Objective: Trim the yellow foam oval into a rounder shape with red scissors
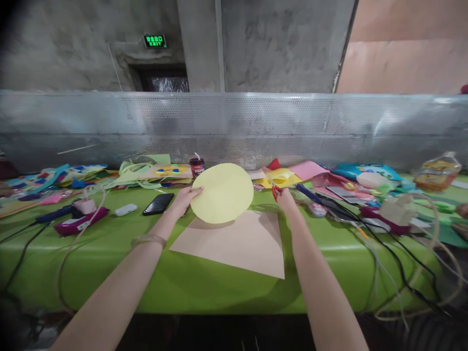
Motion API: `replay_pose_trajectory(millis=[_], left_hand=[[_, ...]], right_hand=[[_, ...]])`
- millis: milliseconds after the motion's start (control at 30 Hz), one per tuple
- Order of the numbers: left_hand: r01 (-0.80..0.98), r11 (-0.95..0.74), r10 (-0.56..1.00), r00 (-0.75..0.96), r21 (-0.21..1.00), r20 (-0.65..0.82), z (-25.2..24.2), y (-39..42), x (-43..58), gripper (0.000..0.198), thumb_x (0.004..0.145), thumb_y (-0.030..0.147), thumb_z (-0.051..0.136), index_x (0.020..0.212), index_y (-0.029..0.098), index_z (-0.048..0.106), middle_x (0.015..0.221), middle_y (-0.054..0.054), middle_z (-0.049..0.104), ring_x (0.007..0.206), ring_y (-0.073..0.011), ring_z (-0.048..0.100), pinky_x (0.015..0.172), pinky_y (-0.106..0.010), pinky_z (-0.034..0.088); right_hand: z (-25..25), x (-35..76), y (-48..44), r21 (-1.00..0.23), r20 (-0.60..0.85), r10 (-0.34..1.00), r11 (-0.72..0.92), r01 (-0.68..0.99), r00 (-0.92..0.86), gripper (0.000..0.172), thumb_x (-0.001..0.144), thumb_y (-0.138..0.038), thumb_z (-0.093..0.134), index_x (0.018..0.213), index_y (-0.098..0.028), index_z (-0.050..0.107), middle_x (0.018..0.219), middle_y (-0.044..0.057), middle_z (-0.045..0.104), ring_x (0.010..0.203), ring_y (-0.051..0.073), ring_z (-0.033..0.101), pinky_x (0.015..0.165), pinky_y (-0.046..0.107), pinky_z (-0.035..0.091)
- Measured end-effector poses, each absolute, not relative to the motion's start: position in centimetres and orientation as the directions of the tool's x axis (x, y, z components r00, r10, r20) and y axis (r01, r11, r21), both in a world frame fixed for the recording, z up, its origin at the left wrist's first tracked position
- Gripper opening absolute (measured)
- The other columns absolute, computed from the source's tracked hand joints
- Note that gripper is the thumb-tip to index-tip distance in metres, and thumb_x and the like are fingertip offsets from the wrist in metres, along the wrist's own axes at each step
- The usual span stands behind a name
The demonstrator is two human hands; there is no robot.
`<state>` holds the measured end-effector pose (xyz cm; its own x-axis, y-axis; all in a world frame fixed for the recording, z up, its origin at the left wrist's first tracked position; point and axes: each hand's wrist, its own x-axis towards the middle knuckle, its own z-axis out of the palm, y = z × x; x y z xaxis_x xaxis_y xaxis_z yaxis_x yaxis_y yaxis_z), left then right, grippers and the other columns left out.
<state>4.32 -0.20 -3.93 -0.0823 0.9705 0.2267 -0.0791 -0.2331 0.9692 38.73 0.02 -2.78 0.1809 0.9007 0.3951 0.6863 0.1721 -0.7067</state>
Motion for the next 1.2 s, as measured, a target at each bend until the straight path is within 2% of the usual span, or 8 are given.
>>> replay_pose_trajectory(millis=[67, 167, 300, 500, 900, 1200], left_hand=[[-0.055, -0.233, 0.971, -0.075, 0.971, 0.229, -3.9, -0.3, 4.4, 0.038, 0.057, 0.038, 0.070, 0.081, 0.009, 0.064, 0.079, -0.011, 0.068, 0.061, -0.0182, 0.062, 0.054, -0.026, 0.049], [-0.042, -0.226, 0.972, -0.081, 0.973, 0.222, -3.8, -0.4, 4.5, 0.039, 0.057, 0.040, 0.069, 0.081, 0.010, 0.064, 0.076, -0.010, 0.068, 0.059, -0.0180, 0.062, 0.052, -0.026, 0.049], [-0.069, -0.210, 0.972, -0.120, 0.975, 0.201, -3.9, -0.3, 4.3, 0.038, 0.057, 0.039, 0.070, 0.080, 0.010, 0.063, 0.074, -0.009, 0.068, 0.058, -0.0188, 0.062, 0.052, -0.028, 0.049], [-0.080, -0.202, 0.969, -0.161, 0.976, 0.187, -3.9, 0.0, 4.0, 0.036, 0.056, 0.038, 0.070, 0.079, 0.011, 0.063, 0.074, -0.010, 0.068, 0.059, -0.0201, 0.063, 0.052, -0.028, 0.050], [-0.066, -0.222, 0.968, -0.137, 0.973, 0.212, -3.6, -0.4, 4.2, 0.037, 0.056, 0.039, 0.070, 0.079, 0.011, 0.063, 0.074, -0.009, 0.068, 0.059, -0.0198, 0.063, 0.051, -0.028, 0.049], [-0.039, -0.225, 0.965, -0.149, 0.974, 0.217, -3.7, -0.2, 4.0, 0.037, 0.056, 0.040, 0.069, 0.078, 0.010, 0.063, 0.076, -0.011, 0.068, 0.061, -0.0217, 0.063, 0.051, -0.028, 0.049]], right_hand=[[-2.3, 37.9, -0.3, -0.750, 0.420, 0.899, 0.266, 0.606, 0.125, 0.024, 0.074, -0.040, 0.050, 0.070, -0.016, 0.050, 0.062, 0.002, 0.053, 0.056, 0.013, 0.051, 0.053, 0.026, 0.043], [-1.9, 36.5, -1.3, -0.823, 0.411, 0.908, 0.331, 0.461, 0.083, 0.032, 0.065, -0.046, 0.059, 0.073, -0.016, 0.051, 0.065, 0.001, 0.054, 0.051, 0.010, 0.047, 0.045, 0.023, 0.041], [-1.9, 35.6, -2.4, -0.872, 0.345, 0.937, 0.341, 0.351, -0.054, 0.029, 0.069, -0.045, 0.053, 0.066, -0.017, 0.047, 0.050, -0.003, 0.047, 0.042, 0.008, 0.042, 0.041, 0.022, 0.040], [-2.6, 35.1, -2.9, -0.854, 0.306, 0.928, 0.366, 0.369, -0.213, 0.025, 0.072, -0.038, 0.050, 0.058, -0.018, 0.042, 0.042, -0.005, 0.045, 0.037, 0.009, 0.044, 0.041, 0.022, 0.039], [-2.5, 34.4, -3.4, -0.846, 0.294, 0.913, 0.386, 0.368, -0.282, 0.019, 0.071, -0.027, 0.045, 0.054, -0.019, 0.040, 0.038, -0.005, 0.045, 0.033, 0.007, 0.041, 0.040, 0.021, 0.037], [-2.5, 34.3, -3.4, -0.864, 0.293, 0.915, 0.378, 0.332, -0.279, 0.021, 0.071, -0.030, 0.046, 0.056, -0.019, 0.039, 0.040, -0.005, 0.046, 0.033, 0.007, 0.041, 0.037, 0.020, 0.036]])
